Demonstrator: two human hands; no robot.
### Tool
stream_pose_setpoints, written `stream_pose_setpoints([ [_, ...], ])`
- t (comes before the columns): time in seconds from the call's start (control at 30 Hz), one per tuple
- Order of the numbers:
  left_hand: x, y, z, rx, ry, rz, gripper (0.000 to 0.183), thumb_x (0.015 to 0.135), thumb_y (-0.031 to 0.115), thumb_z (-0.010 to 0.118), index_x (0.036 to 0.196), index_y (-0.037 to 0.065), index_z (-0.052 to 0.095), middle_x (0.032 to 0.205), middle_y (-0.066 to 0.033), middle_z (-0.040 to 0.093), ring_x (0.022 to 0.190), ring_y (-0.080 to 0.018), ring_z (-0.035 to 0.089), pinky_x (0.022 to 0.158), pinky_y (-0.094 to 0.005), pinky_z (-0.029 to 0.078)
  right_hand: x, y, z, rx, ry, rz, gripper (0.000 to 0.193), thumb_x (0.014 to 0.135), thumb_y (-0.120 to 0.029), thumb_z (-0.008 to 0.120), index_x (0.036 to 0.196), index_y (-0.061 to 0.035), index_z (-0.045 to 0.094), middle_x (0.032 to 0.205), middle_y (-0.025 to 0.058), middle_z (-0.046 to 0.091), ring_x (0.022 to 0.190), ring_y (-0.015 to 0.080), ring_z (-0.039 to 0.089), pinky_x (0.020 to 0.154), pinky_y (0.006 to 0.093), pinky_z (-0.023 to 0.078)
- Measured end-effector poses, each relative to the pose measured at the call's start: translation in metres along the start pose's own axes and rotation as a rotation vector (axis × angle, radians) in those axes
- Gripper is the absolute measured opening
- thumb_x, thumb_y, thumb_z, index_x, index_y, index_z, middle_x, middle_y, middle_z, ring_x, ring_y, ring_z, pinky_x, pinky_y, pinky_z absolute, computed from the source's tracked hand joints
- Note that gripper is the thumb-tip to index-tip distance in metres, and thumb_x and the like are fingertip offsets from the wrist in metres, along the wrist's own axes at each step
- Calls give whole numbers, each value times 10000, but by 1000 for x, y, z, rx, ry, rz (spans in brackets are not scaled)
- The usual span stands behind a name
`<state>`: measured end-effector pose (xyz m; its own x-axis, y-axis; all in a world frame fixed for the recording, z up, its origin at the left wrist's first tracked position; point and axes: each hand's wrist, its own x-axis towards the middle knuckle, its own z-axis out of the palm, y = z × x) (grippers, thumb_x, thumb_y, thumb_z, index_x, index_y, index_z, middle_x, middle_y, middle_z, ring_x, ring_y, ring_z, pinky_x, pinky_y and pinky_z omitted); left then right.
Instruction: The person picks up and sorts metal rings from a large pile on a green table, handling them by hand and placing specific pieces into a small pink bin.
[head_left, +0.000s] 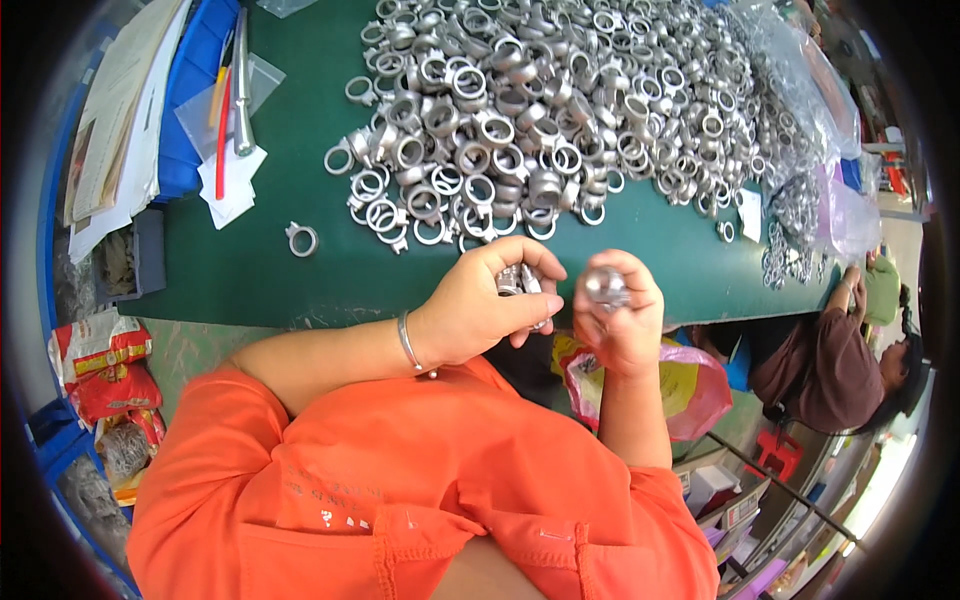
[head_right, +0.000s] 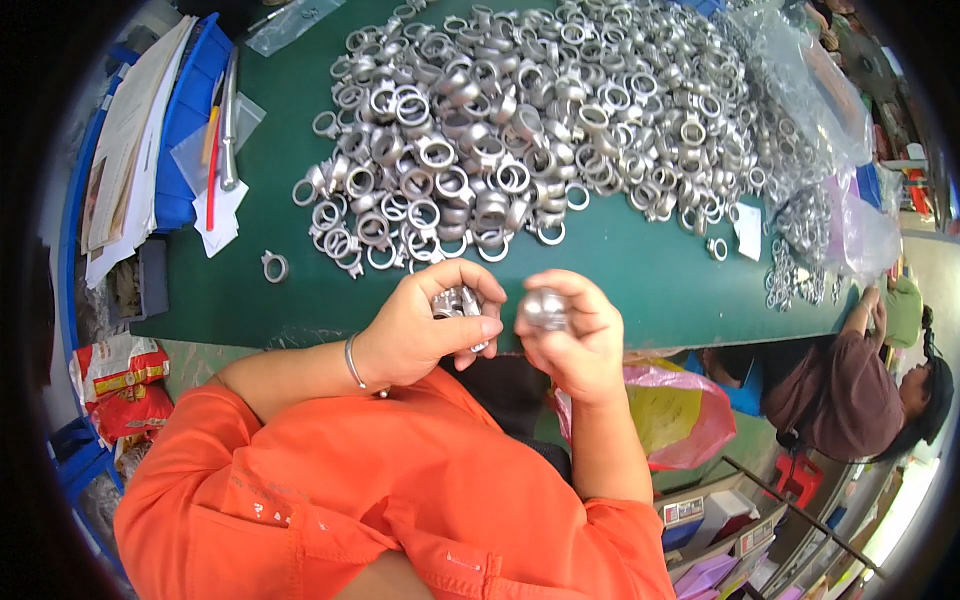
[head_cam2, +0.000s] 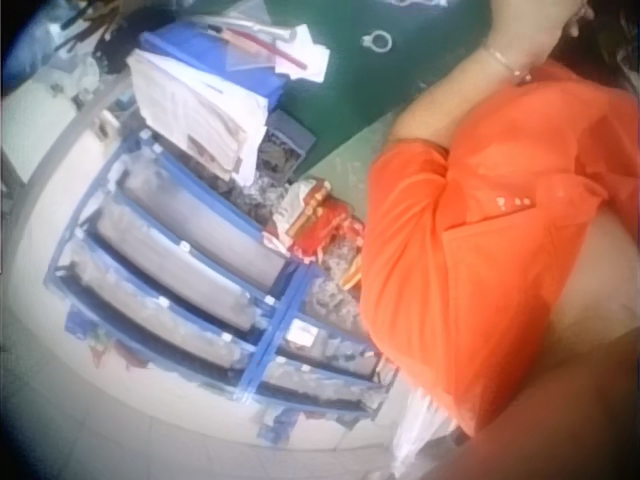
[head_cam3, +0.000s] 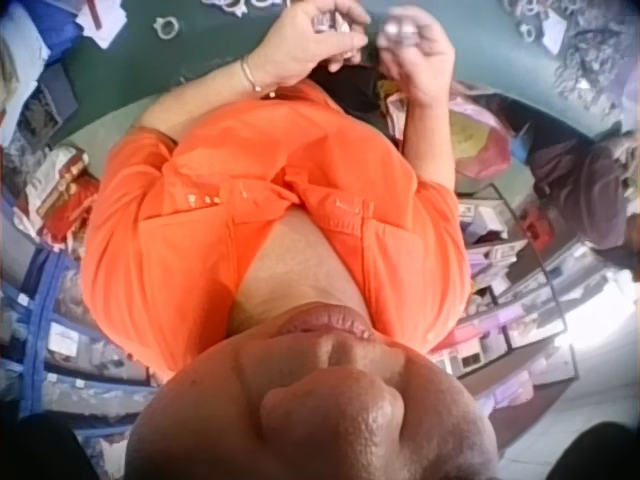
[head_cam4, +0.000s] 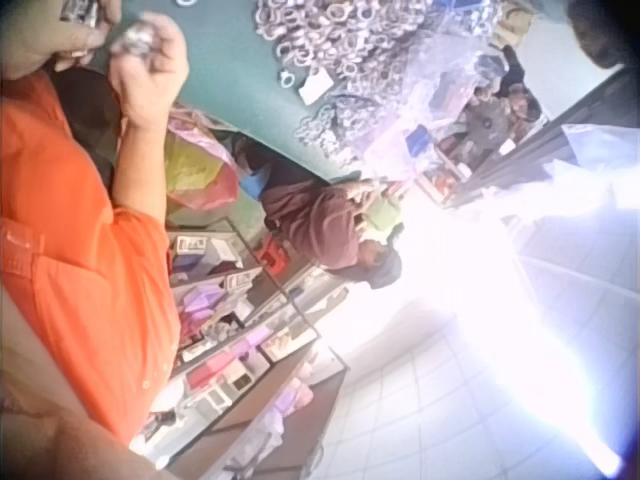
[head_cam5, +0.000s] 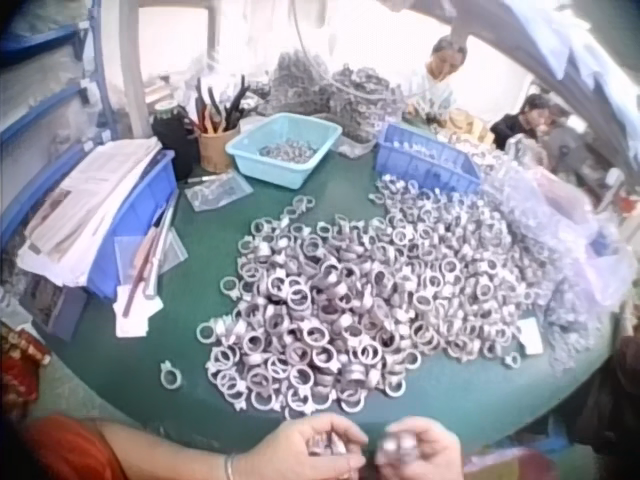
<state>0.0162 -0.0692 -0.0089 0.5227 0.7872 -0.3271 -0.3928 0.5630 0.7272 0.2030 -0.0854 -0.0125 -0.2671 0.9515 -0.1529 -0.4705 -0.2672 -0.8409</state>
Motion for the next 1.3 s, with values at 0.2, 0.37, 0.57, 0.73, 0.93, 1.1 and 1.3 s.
stream_pose_setpoints([
  [0.2,2,1,-4,-37,-33,-45,134,818,43,606,906,23,506,728,-79,577,606,-126,576,466,-227,437,32,-24,5,-371,132,-261,106,837,-69,577,751,-20,537,703,76,547,498,97,453,421,194,343],
  [0.37,1,3,-4,-15,-40,-71,143,818,61,616,906,20,511,708,-86,587,583,-123,572,462,-223,436,60,-10,23,-1247,359,-291,172,736,-91,711,803,24,602,608,55,550,513,83,480,475,257,409],
  [0.57,-7,12,-4,57,81,31,156,815,101,640,914,24,546,669,-37,585,477,-51,499,413,-179,389,35,-8,20,-707,123,-250,117,714,-3,694,798,9,614,679,75,582,529,120,523,469,246,405],
  [0.73,-7,25,-3,288,126,114,159,798,123,668,906,31,596,699,-9,594,557,-41,523,487,-167,414,26,-6,25,-1115,-62,-695,161,675,77,667,778,-16,584,790,92,594,612,156,543,543,253,432],
  [0.93,-3,15,-10,533,95,523,130,814,43,627,939,17,598,853,-37,601,646,-43,552,548,-167,438,12,-1,28,-405,99,-288,134,872,0,506,1002,8,473,897,93,582,527,92,507,423,191,357],
  [1.1,-4,11,-13,653,62,674,139,757,-32,626,886,19,624,871,-82,612,841,-162,574,745,-290,452,14,0,25,-165,23,20,217,897,-105,496,1048,47,529,788,119,617,492,97,523,401,176,362],
  [1.3,-12,20,-10,51,127,59,107,818,-17,563,920,8,542,824,-74,589,614,-90,558,449,-182,405,25,4,5,554,-75,-136,313,762,-83,467,1069,-34,497,973,185,541,665,238,527,428,266,425],
])
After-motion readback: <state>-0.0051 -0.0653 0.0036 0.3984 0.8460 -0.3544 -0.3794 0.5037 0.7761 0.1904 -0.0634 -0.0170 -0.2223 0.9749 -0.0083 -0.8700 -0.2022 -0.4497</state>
